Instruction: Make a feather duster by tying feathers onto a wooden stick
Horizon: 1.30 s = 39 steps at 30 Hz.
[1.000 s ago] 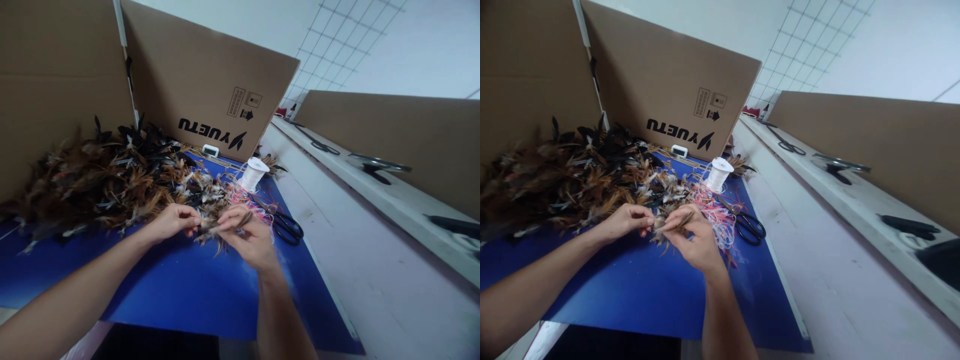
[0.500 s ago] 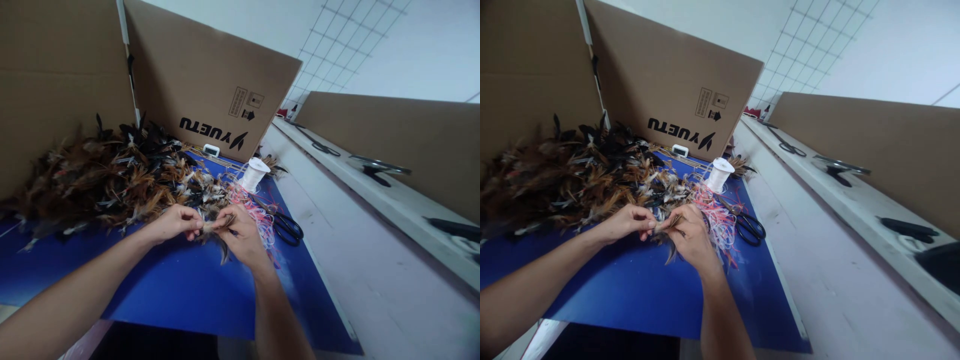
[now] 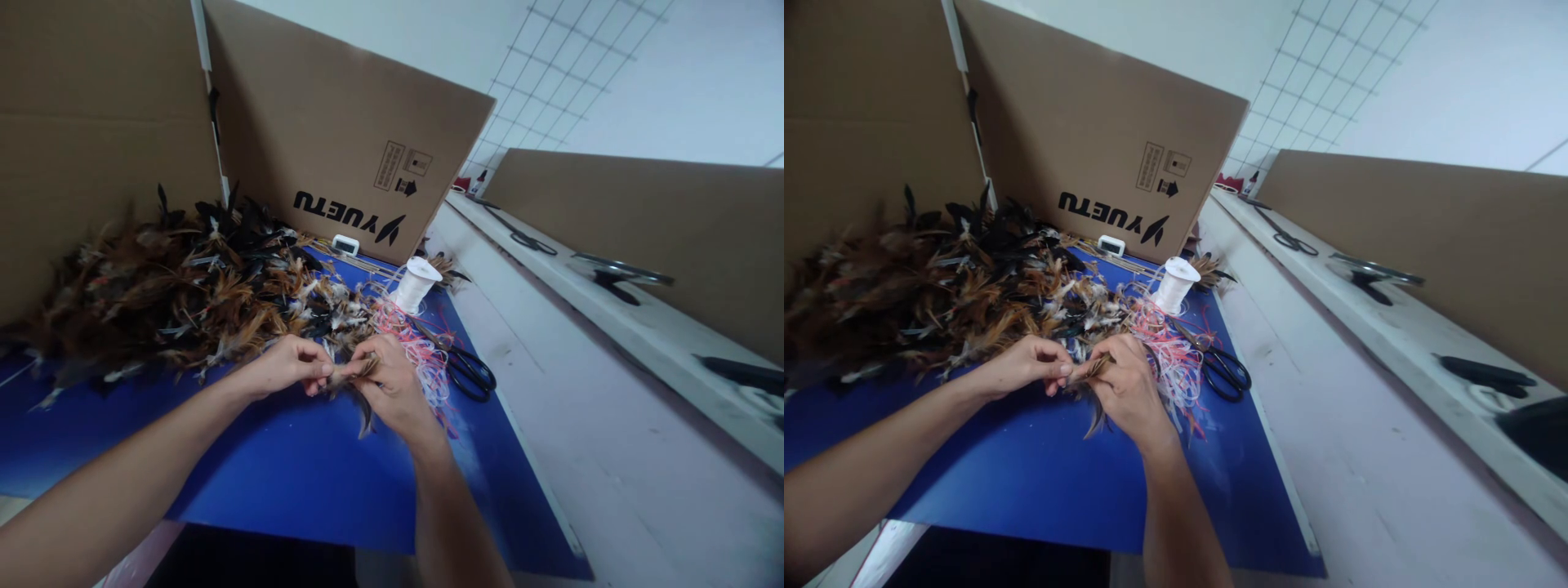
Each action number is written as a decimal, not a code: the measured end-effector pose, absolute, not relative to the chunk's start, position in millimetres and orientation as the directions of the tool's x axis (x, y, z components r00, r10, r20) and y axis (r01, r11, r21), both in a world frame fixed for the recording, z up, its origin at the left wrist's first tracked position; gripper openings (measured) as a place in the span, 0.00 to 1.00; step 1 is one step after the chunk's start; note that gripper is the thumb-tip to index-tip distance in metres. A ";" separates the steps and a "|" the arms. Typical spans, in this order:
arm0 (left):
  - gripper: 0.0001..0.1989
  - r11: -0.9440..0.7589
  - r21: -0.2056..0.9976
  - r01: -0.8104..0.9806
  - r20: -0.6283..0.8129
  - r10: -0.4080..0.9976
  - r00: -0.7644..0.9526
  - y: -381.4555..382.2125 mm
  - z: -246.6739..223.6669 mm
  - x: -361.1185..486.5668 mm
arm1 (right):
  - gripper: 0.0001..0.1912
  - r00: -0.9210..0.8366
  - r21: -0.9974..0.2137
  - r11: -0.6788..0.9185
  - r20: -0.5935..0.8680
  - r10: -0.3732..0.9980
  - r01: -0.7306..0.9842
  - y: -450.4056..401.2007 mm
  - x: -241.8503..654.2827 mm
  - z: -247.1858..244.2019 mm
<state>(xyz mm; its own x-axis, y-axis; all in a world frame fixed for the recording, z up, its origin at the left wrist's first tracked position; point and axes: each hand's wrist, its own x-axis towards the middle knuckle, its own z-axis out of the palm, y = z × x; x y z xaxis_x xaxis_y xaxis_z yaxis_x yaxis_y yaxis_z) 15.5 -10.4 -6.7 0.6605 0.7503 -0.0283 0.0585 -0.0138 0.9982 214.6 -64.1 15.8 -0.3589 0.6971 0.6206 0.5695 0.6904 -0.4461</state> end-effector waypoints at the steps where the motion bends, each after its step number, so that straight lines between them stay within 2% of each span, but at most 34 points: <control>1: 0.13 -0.017 0.998 0.056 -0.025 0.748 0.663 -10.2 -6.9 15.5 | 0.08 -0.365 -0.439 0.698 0.626 0.690 0.566 -63.8 214.4 15.5; 24: 0.14 -0.006 0.999 0.031 -0.016 0.742 0.670 -10.4 -7.4 16.6 | 0.10 -0.404 -0.360 0.728 0.649 0.645 0.584 -64.2 213.3 16.1; 39: 0.14 0.027 1.000 0.010 -0.027 0.755 0.655 -12.7 -1.8 16.2 | 0.08 -0.347 -0.430 0.714 0.660 0.666 0.552 -63.5 212.2 14.9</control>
